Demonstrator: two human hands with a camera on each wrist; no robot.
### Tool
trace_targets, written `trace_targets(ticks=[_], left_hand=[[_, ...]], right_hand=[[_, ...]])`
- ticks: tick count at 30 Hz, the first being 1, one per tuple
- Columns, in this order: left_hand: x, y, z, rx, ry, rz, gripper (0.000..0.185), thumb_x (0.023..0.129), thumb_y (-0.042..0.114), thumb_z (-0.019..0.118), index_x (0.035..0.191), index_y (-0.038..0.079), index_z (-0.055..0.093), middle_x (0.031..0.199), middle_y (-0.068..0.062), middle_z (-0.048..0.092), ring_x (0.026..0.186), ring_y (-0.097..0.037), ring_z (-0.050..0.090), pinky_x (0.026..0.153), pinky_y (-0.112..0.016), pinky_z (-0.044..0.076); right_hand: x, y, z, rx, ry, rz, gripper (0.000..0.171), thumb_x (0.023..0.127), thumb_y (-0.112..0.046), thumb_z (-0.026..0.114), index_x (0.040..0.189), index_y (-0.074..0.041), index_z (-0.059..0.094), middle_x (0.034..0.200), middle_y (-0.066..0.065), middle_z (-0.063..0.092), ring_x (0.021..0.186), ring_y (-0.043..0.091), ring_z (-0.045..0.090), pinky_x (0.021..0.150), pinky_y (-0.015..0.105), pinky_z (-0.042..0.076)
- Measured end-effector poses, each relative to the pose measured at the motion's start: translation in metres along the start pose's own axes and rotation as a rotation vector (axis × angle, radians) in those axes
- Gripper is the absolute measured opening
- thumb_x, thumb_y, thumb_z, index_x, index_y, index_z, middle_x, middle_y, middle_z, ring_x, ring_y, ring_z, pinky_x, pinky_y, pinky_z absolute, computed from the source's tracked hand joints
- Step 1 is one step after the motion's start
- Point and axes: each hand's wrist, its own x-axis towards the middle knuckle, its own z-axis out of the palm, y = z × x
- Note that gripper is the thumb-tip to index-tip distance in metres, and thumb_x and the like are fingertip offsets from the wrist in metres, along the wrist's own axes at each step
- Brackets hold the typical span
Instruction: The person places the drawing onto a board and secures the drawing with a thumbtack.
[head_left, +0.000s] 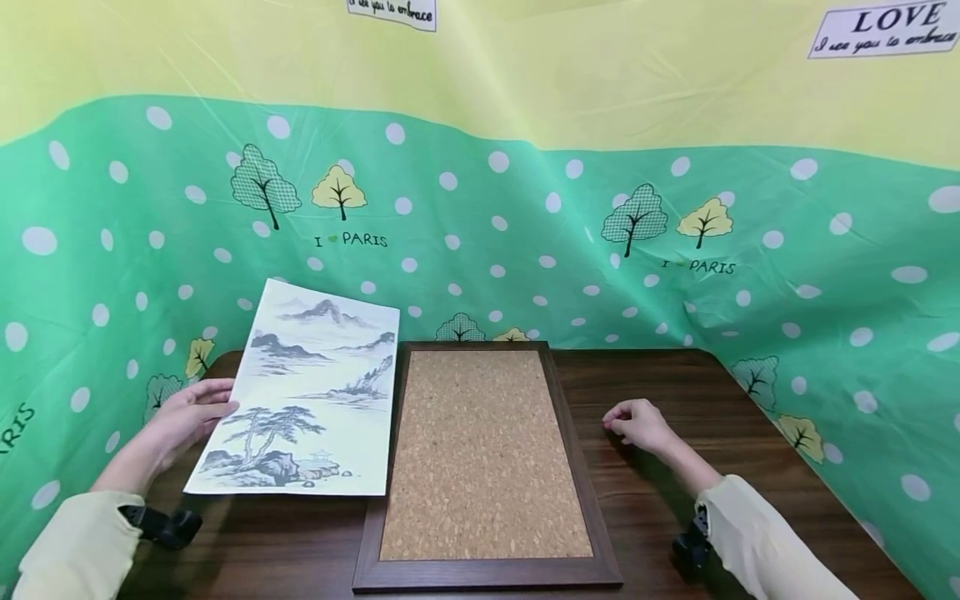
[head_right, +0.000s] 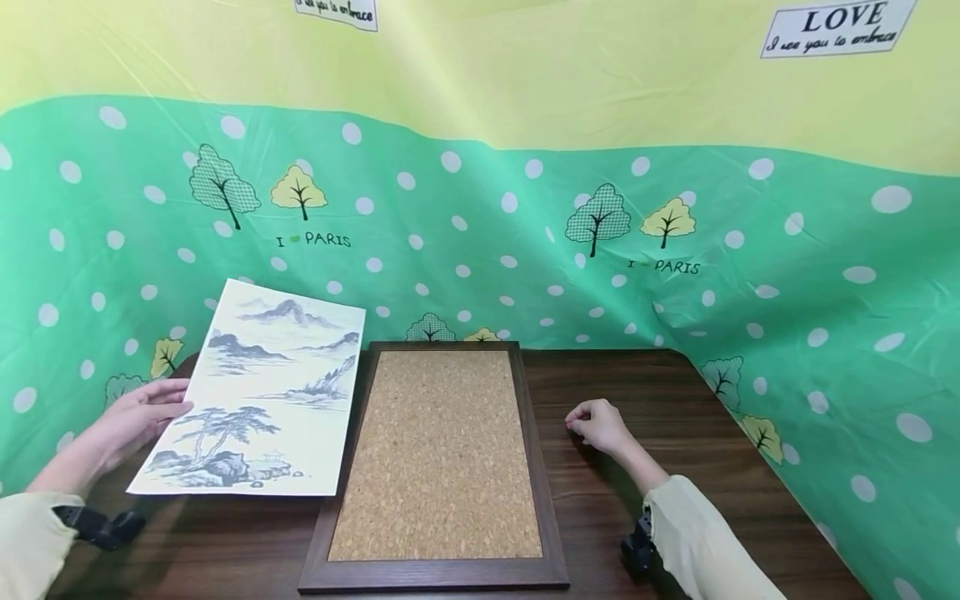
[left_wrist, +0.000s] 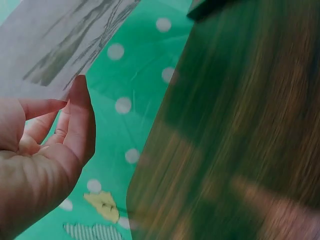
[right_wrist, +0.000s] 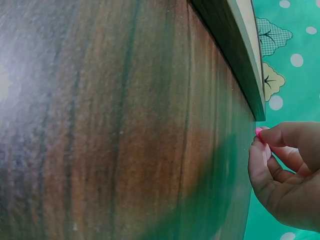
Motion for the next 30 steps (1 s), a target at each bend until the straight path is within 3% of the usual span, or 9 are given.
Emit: trace_targets(ticks=[8,13,21,30], left_hand=[[0.013,-0.004,0.045,-0.007,-0.004,-0.015,0.042,0.083,0.008,0.064,0.12,-0.001,0.045,0.093,0.007,0.056,0.078,-0.008,0.06,0.068,-0.026,0.051],[0.022,-0.015,0.08,-0.07,-0.018,-0.009,0.044,0.081,0.007,0.065,0.12,-0.002,0.048,0.094,0.002,0.058,0.078,-0.009,0.06,0.068,-0.026,0.051],[0.013,0.005,0.152,-0.102,0.078,-0.082,0.045,0.084,-0.003,0.056,0.126,-0.009,0.04,0.094,-0.001,0.055,0.074,-0.007,0.057,0.066,-0.023,0.049],[0.01,-0.003,0.216,-0.185,0.112,-0.076,0.037,0.081,-0.011,0.054,0.117,-0.01,0.048,0.088,-0.006,0.056,0.071,-0.01,0.056,0.063,-0.023,0.047]], right_hand=[[0.004,-0.008,-0.001,-0.004,0.007,-0.033,0.015,0.082,0.004,0.052,0.088,0.011,0.064,0.081,0.017,0.064,0.067,0.025,0.059,0.054,0.036,0.051],[0.005,-0.016,0.0,-0.006,-0.005,-0.052,0.015,0.082,0.003,0.052,0.088,0.01,0.064,0.082,0.018,0.064,0.069,0.026,0.059,0.056,0.037,0.051],[0.007,-0.028,-0.001,-0.003,-0.024,-0.07,0.014,0.085,0.003,0.053,0.091,0.01,0.064,0.084,0.017,0.064,0.075,0.025,0.059,0.058,0.035,0.051],[0.014,-0.042,0.001,0.002,-0.036,-0.11,0.014,0.085,0.002,0.053,0.091,0.01,0.063,0.085,0.018,0.063,0.076,0.025,0.059,0.059,0.034,0.052]])
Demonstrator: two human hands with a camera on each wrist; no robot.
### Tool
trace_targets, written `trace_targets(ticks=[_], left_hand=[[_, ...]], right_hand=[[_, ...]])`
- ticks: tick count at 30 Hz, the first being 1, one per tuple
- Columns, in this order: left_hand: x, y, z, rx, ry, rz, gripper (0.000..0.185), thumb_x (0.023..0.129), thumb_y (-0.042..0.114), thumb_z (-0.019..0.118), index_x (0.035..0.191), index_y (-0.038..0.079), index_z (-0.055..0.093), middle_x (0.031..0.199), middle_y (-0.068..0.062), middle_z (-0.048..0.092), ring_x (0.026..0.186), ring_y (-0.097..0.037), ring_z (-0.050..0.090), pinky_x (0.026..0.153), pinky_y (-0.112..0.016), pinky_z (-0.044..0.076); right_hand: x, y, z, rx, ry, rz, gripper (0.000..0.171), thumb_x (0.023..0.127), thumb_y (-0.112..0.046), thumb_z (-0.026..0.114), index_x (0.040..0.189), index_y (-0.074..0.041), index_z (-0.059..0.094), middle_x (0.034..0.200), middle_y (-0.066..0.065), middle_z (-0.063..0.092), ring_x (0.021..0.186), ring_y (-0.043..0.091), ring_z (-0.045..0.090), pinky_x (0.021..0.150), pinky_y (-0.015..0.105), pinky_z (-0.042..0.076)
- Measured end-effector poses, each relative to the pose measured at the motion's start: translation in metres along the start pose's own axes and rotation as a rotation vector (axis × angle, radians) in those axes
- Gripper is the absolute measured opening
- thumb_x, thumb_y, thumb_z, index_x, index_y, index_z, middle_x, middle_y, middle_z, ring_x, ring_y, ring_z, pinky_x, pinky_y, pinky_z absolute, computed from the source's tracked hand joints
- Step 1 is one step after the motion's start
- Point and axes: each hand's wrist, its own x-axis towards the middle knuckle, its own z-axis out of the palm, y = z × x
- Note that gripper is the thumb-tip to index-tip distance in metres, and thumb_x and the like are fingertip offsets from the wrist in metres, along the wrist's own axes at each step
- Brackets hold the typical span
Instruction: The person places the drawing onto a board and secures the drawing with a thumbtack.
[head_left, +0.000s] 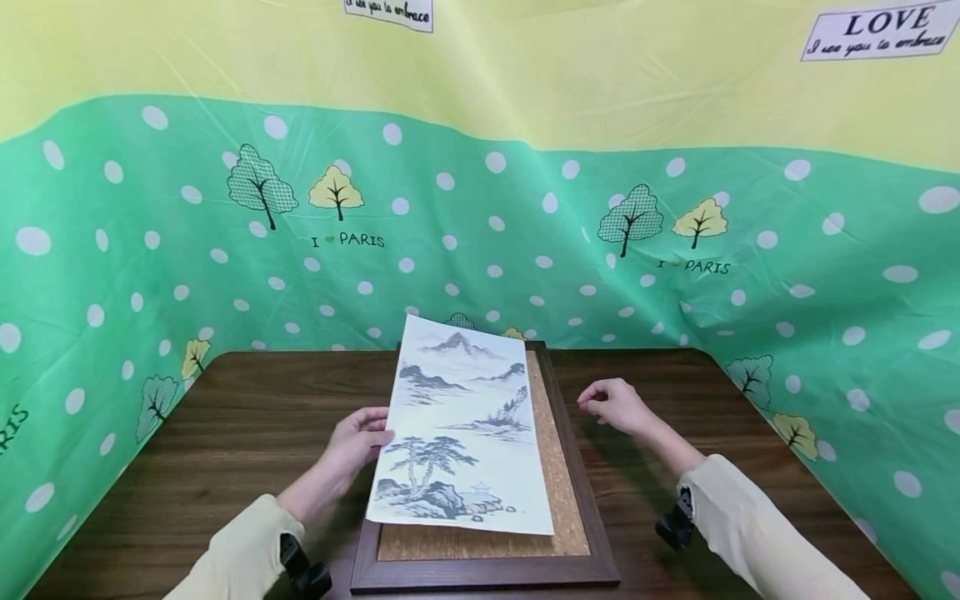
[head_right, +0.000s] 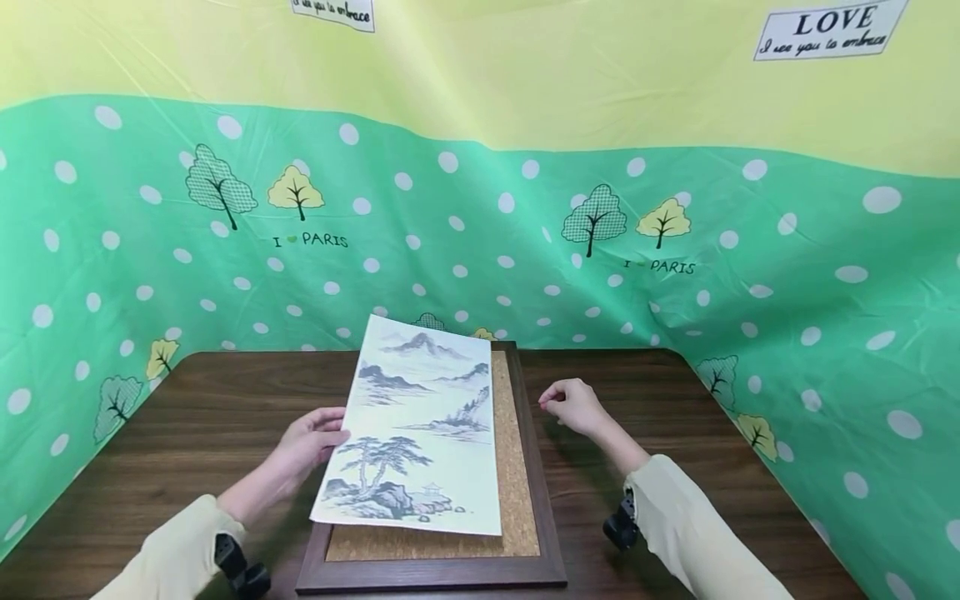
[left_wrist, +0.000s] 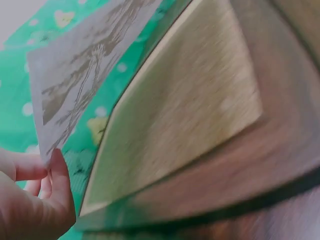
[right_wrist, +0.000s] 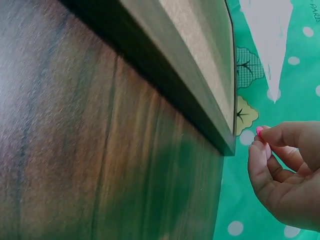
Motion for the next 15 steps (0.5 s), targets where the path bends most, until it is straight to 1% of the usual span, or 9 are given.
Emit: trace_targets(ticks=[3,7,8,11,15], left_hand=[[-0.003,-0.005,0.013,0.002,0.015,0.005,0.034,0.08,-0.012,0.055,0.114,-0.01,0.051,0.086,-0.006,0.056,0.068,-0.01,0.055,0.06,-0.023,0.046],[-0.007,-0.008,0.025,0.01,0.025,0.01,0.034,0.08,-0.011,0.056,0.113,-0.008,0.051,0.086,-0.007,0.054,0.064,-0.01,0.053,0.056,-0.023,0.044],[-0.008,-0.009,0.026,0.017,0.025,0.006,0.034,0.08,-0.011,0.056,0.113,-0.008,0.051,0.087,-0.007,0.053,0.063,-0.01,0.052,0.055,-0.023,0.043],[-0.011,-0.011,0.031,0.037,0.018,0.008,0.034,0.08,-0.01,0.056,0.114,-0.008,0.051,0.089,-0.008,0.053,0.064,-0.01,0.052,0.057,-0.024,0.045],[-0.012,-0.016,0.034,0.064,0.013,0.016,0.035,0.078,-0.01,0.057,0.113,-0.009,0.051,0.089,-0.008,0.054,0.065,-0.01,0.053,0.059,-0.025,0.045]], right_hand=[[0.001,-0.005,0.002,0.003,-0.005,-0.019,0.013,0.085,0.002,0.054,0.09,0.01,0.063,0.085,0.018,0.062,0.076,0.026,0.058,0.057,0.031,0.051],[0.003,-0.011,0.006,0.004,-0.018,-0.031,0.012,0.086,0.001,0.055,0.09,0.009,0.062,0.086,0.018,0.062,0.076,0.029,0.057,0.057,0.031,0.05],[0.003,-0.012,0.007,0.006,-0.02,-0.032,0.012,0.086,0.001,0.055,0.089,0.009,0.062,0.085,0.019,0.062,0.076,0.03,0.057,0.058,0.032,0.05],[0.004,-0.014,0.009,0.01,-0.024,-0.034,0.012,0.086,0.0,0.055,0.09,0.009,0.062,0.086,0.02,0.061,0.075,0.032,0.056,0.058,0.034,0.05],[0.006,-0.017,0.013,0.013,-0.027,-0.033,0.013,0.087,0.0,0.055,0.091,0.009,0.063,0.087,0.021,0.061,0.075,0.031,0.056,0.058,0.032,0.05]])
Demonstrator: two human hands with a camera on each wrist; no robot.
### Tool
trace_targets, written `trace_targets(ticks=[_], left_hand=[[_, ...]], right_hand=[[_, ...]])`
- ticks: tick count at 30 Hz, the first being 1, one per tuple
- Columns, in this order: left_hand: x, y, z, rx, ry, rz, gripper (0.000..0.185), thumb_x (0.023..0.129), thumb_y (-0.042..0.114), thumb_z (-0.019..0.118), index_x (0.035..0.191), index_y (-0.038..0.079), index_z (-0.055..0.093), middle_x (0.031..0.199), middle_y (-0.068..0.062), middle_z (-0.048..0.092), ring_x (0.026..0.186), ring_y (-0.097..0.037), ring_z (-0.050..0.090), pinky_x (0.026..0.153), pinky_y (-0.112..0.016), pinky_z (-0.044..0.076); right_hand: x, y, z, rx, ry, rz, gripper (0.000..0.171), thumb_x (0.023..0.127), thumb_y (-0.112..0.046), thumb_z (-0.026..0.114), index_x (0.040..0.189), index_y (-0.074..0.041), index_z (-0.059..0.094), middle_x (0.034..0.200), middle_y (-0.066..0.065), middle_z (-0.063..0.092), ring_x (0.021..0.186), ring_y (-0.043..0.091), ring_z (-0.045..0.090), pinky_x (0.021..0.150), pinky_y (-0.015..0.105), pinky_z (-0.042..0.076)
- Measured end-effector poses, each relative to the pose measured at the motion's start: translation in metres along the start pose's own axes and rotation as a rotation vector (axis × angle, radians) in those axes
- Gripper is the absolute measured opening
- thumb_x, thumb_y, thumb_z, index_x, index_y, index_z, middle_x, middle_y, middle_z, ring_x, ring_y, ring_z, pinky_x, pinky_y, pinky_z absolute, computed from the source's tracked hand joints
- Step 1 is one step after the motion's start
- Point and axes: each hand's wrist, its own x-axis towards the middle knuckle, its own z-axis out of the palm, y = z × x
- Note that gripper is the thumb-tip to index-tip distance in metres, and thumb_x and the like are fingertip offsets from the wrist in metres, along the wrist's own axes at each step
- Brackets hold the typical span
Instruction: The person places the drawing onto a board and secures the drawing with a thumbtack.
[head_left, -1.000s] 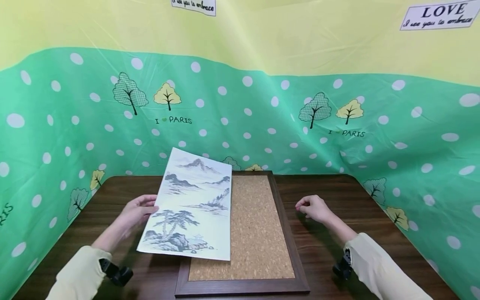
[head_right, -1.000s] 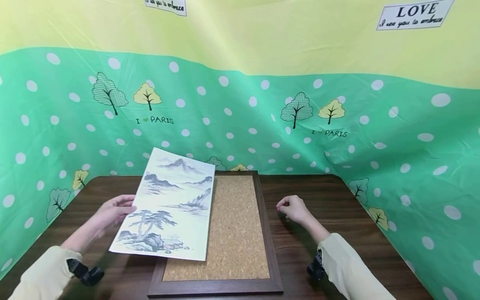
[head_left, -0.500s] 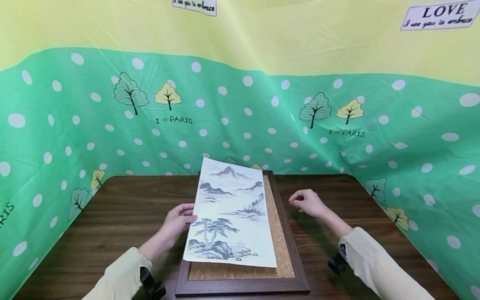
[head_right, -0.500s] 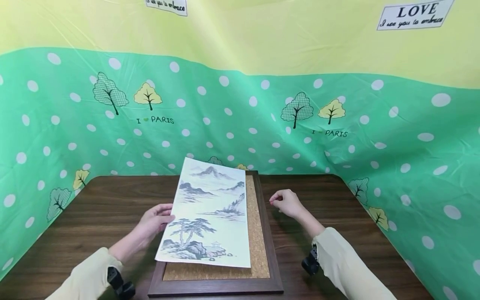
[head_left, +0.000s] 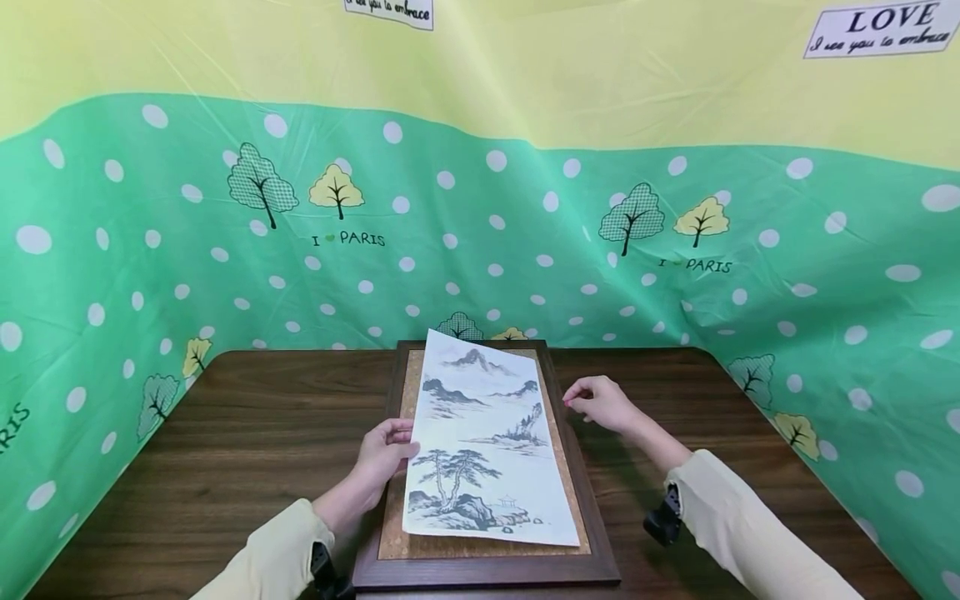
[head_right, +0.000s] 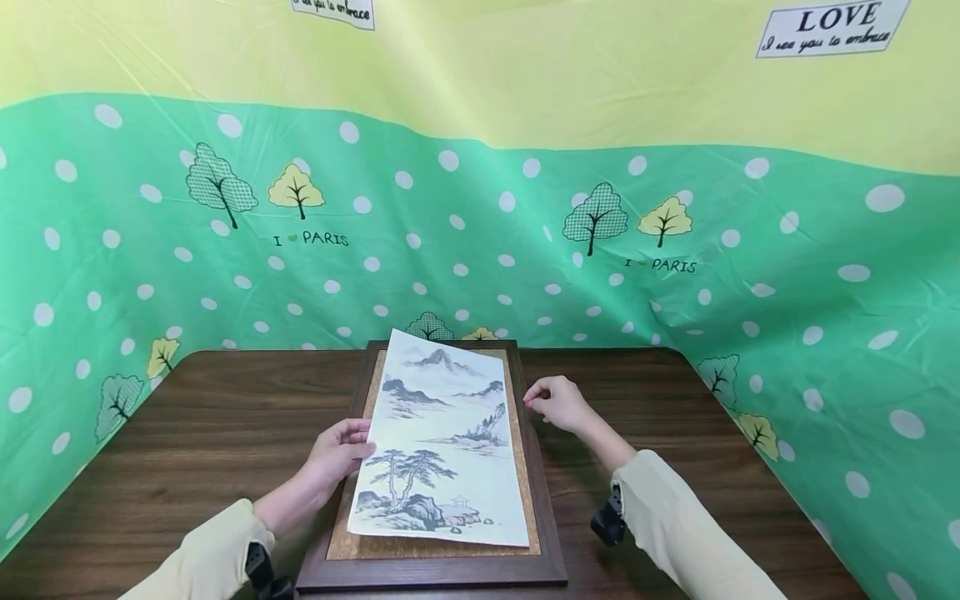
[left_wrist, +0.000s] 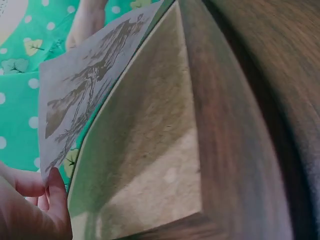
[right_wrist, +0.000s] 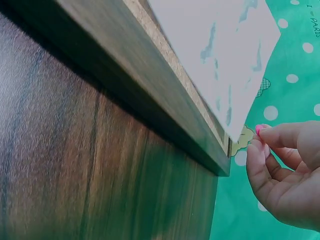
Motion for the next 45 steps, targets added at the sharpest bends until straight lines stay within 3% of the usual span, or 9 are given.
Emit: trace_targets(ticks=[9,16,26,34,45], left_hand=[[-0.001,-0.01,0.003,0.087,0.031,0.047,0.034,0.074,-0.01,0.057,0.108,-0.008,0.054,0.084,-0.007,0.054,0.066,-0.011,0.049,0.055,-0.024,0.042],[-0.002,-0.013,0.001,0.098,0.041,0.063,0.033,0.074,-0.01,0.058,0.106,-0.011,0.054,0.089,-0.013,0.056,0.068,-0.011,0.051,0.058,-0.024,0.046],[0.0,-0.016,0.0,0.133,0.079,0.049,0.029,0.077,-0.008,0.059,0.106,-0.009,0.055,0.092,-0.014,0.057,0.071,-0.012,0.053,0.06,-0.026,0.046],[0.0,-0.016,0.001,0.149,0.1,0.048,0.029,0.077,-0.007,0.059,0.106,-0.009,0.054,0.095,-0.016,0.058,0.073,-0.014,0.053,0.061,-0.026,0.045],[0.003,-0.017,0.001,0.164,0.089,0.067,0.032,0.074,-0.008,0.059,0.106,-0.01,0.054,0.093,-0.015,0.057,0.074,-0.015,0.051,0.06,-0.026,0.045]], right_hand=[[0.002,-0.002,0.006,0.009,-0.014,0.0,0.013,0.087,-0.002,0.056,0.091,0.009,0.063,0.086,0.02,0.061,0.073,0.029,0.055,0.058,0.031,0.05],[0.002,-0.001,0.007,0.02,-0.013,-0.001,0.013,0.086,-0.001,0.057,0.091,0.009,0.063,0.085,0.019,0.062,0.078,0.031,0.058,0.059,0.034,0.051],[0.001,0.001,0.007,0.011,-0.024,-0.009,0.013,0.086,-0.001,0.056,0.091,0.009,0.063,0.085,0.015,0.062,0.077,0.024,0.057,0.058,0.032,0.051],[0.001,0.0,0.007,0.039,-0.035,0.002,0.014,0.087,-0.001,0.055,0.093,0.01,0.062,0.087,0.021,0.061,0.076,0.029,0.057,0.06,0.034,0.051],[0.002,-0.003,0.01,0.049,-0.057,0.02,0.015,0.089,-0.004,0.055,0.094,0.008,0.062,0.088,0.019,0.06,0.077,0.022,0.054,0.06,0.032,0.05]])
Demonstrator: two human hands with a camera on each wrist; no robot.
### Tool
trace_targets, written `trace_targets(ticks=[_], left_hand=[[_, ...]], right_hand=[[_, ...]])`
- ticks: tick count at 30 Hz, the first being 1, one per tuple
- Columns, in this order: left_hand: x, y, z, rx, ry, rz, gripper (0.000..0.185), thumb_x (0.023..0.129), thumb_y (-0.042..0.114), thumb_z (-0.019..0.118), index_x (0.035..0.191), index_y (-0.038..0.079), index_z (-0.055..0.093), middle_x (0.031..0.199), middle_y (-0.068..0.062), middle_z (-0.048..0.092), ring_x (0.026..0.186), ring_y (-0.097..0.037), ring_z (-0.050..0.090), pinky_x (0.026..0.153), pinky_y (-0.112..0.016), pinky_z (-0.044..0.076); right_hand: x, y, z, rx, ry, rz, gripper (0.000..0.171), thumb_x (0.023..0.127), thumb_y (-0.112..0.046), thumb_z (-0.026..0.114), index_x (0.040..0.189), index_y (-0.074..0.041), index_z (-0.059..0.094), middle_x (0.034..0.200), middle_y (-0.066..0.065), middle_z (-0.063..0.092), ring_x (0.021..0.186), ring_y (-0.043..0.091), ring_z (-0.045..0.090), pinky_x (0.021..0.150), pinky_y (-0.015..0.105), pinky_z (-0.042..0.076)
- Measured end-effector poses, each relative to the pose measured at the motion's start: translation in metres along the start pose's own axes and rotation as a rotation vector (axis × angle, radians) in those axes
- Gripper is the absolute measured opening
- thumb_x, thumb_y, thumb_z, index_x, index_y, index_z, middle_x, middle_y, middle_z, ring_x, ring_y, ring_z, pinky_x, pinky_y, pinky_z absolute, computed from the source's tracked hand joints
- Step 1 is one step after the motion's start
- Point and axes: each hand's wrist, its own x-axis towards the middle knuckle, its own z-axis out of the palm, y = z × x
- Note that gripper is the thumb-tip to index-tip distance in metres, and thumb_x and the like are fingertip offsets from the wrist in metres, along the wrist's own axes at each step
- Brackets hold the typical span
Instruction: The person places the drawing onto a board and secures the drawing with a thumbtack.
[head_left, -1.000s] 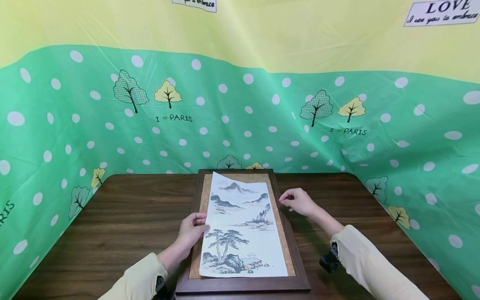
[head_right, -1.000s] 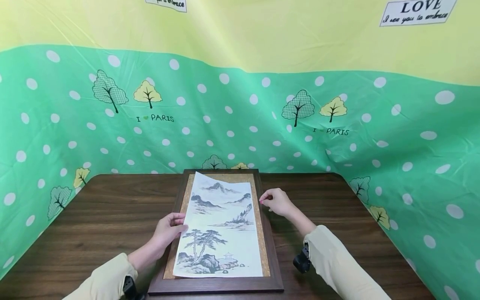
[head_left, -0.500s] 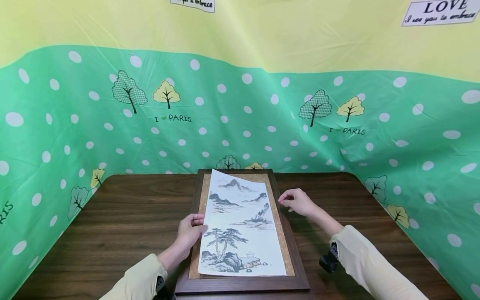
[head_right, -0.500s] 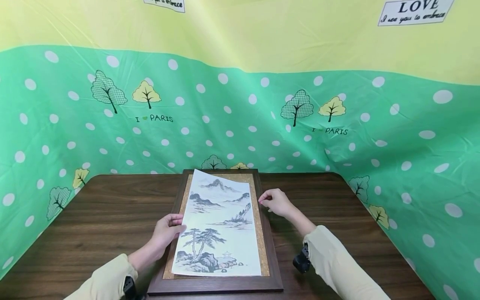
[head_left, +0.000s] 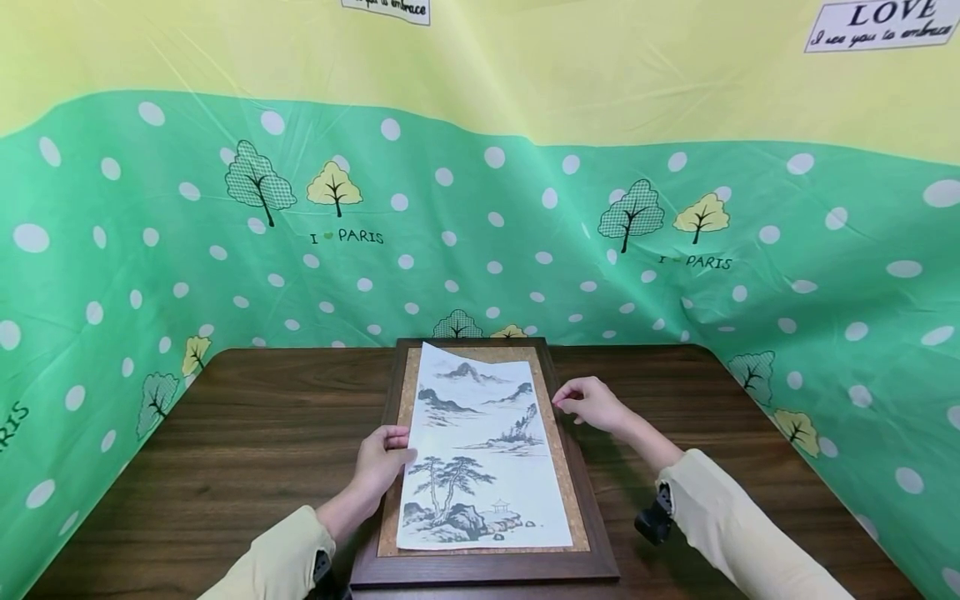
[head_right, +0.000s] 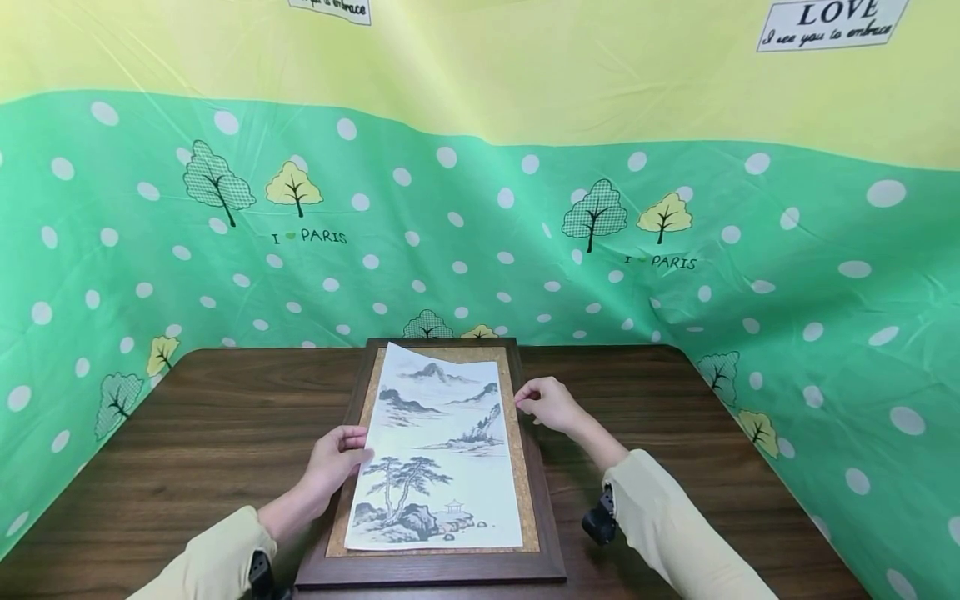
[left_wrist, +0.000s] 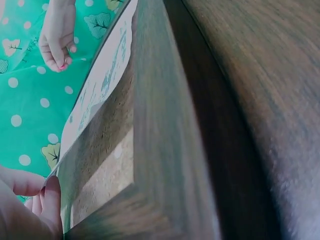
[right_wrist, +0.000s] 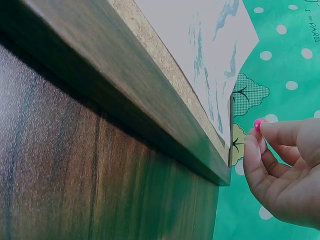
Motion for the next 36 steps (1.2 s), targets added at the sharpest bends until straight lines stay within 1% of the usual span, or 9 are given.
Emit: trace_targets(ticks=[3,9,14,19,22,26,28,33,36], left_hand=[[0.002,0.0,-0.001,0.023,-0.011,0.017,0.034,0.072,-0.008,0.059,0.105,-0.01,0.055,0.091,-0.015,0.057,0.072,-0.014,0.051,0.06,-0.025,0.045],[0.007,-0.001,-0.009,0.037,-0.048,0.049,0.035,0.07,-0.009,0.06,0.105,-0.011,0.054,0.092,-0.017,0.057,0.07,-0.012,0.055,0.06,-0.027,0.049],[0.007,-0.001,-0.019,0.049,-0.062,0.052,0.034,0.071,-0.01,0.059,0.105,-0.011,0.055,0.095,-0.018,0.058,0.073,-0.014,0.058,0.063,-0.03,0.051],[0.009,0.001,-0.03,0.091,-0.079,0.076,0.034,0.07,-0.011,0.06,0.104,-0.011,0.056,0.097,-0.019,0.059,0.074,-0.015,0.057,0.06,-0.029,0.049],[0.013,0.002,-0.039,0.169,-0.084,0.116,0.033,0.073,-0.01,0.061,0.106,-0.01,0.057,0.099,-0.019,0.06,0.076,-0.016,0.056,0.061,-0.029,0.049],[0.02,0.0,-0.051,0.349,-0.098,0.193,0.035,0.076,0.0,0.066,0.11,-0.005,0.058,0.105,-0.016,0.061,0.086,-0.023,0.057,0.073,-0.035,0.048],[0.022,-0.003,-0.056,0.414,-0.118,0.219,0.038,0.077,0.003,0.068,0.112,-0.004,0.057,0.108,-0.016,0.06,0.092,-0.026,0.057,0.078,-0.039,0.046],[0.026,-0.01,-0.062,0.446,-0.198,0.235,0.051,0.074,0.006,0.071,0.119,-0.006,0.051,0.115,-0.019,0.056,0.098,-0.03,0.055,0.083,-0.044,0.043],[0.027,-0.013,-0.063,0.476,-0.236,0.272,0.056,0.071,0.006,0.073,0.12,-0.007,0.05,0.117,-0.019,0.054,0.1,-0.031,0.054,0.084,-0.044,0.043]], right_hand=[[0.001,-0.001,0.002,0.001,-0.006,-0.003,0.015,0.088,-0.004,0.055,0.093,0.008,0.062,0.088,0.02,0.06,0.076,0.021,0.054,0.061,0.035,0.05],[0.004,-0.002,0.005,0.026,-0.023,-0.023,0.015,0.088,-0.004,0.055,0.094,0.009,0.062,0.086,0.021,0.059,0.078,0.029,0.054,0.062,0.041,0.05],[0.005,-0.004,0.007,0.034,-0.026,-0.022,0.015,0.088,-0.003,0.054,0.093,0.009,0.061,0.084,0.022,0.058,0.078,0.031,0.054,0.061,0.041,0.05],[0.01,-0.007,0.009,0.06,-0.029,-0.01,0.015,0.088,-0.002,0.053,0.092,0.012,0.059,0.082,0.023,0.058,0.078,0.031,0.056,0.059,0.039,0.051],[0.014,-0.009,0.012,0.09,-0.038,0.0,0.016,0.089,-0.001,0.052,0.093,0.013,0.057,0.083,0.023,0.058,0.079,0.031,0.058,0.059,0.038,0.052],[0.019,-0.011,0.015,0.115,-0.049,-0.007,0.016,0.09,0.0,0.05,0.094,0.014,0.056,0.082,0.024,0.057,0.077,0.031,0.057,0.061,0.039,0.052],[0.021,-0.01,0.016,0.128,-0.057,-0.014,0.017,0.09,0.0,0.05,0.095,0.015,0.056,0.08,0.025,0.055,0.075,0.031,0.056,0.062,0.041,0.052],[0.028,-0.009,0.02,0.129,-0.049,-0.01,0.017,0.09,0.0,0.05,0.096,0.014,0.056,0.083,0.026,0.056,0.072,0.032,0.057,0.063,0.042,0.052],[0.033,-0.008,0.023,0.118,-0.033,0.001,0.016,0.09,-0.001,0.051,0.096,0.013,0.058,0.084,0.024,0.058,0.073,0.031,0.058,0.062,0.042,0.052]])
